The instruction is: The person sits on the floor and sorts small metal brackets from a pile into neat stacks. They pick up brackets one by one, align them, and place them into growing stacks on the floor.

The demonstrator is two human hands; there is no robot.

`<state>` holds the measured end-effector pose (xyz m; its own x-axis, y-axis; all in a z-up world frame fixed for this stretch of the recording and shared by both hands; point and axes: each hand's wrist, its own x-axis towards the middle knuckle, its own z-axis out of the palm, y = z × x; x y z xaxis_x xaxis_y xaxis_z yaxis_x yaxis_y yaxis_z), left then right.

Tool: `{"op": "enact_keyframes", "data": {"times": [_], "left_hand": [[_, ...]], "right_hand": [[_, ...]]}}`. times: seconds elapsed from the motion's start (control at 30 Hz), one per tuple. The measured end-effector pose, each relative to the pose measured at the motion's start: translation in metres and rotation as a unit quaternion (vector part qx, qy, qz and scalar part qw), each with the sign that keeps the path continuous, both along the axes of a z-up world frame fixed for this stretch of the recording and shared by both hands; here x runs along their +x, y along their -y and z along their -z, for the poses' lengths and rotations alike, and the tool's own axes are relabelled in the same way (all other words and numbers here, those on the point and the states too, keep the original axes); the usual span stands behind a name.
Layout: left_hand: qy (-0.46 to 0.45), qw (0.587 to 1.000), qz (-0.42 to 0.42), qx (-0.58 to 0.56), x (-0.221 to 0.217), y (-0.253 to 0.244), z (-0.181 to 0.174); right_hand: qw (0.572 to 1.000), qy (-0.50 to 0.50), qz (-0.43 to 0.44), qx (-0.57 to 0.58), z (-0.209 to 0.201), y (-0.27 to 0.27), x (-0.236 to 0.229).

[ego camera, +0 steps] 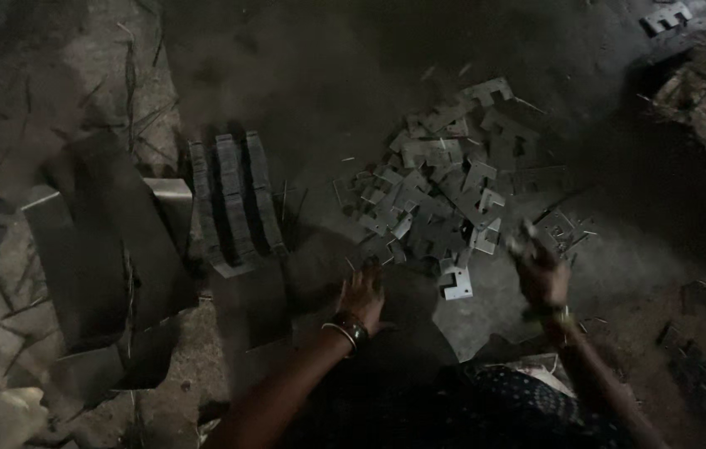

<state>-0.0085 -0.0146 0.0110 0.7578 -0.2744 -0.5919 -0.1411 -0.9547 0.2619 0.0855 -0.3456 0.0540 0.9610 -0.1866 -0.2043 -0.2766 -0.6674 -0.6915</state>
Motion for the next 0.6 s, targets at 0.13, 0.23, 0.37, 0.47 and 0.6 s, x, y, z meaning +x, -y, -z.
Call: {"op": "enact_keyframes", "data": {"times": [0.13,0.23,0.37,0.47,0.6], "left_hand": [[0.014,1.0,-0.006,-0.006,0.002,0.0,-0.001],[0.057,0.997,-0.034,-0.03,0.002,-0.005,-0.001],[0.054,0.989,-0.138,-0.011,0.014,-0.019,0.0],[0.054,0.988,-0.142,-0.005,0.014,-0.022,0.005],[0.096,0.992,-0.077,0.007,0.016,-0.026,0.013]], "right_hand": [[0.995,0.007,0.016,0.095,-0.021,-0.016,0.075],[0.997,-0.08,0.016,-0.002,-0.019,-0.025,0.081],[0.993,-0.095,-0.046,-0.051,0.006,-0.021,-0.007],[0.988,-0.14,-0.049,-0.047,0.033,0.001,-0.109],[0.99,-0.123,-0.033,-0.061,0.05,0.043,-0.19]]}}
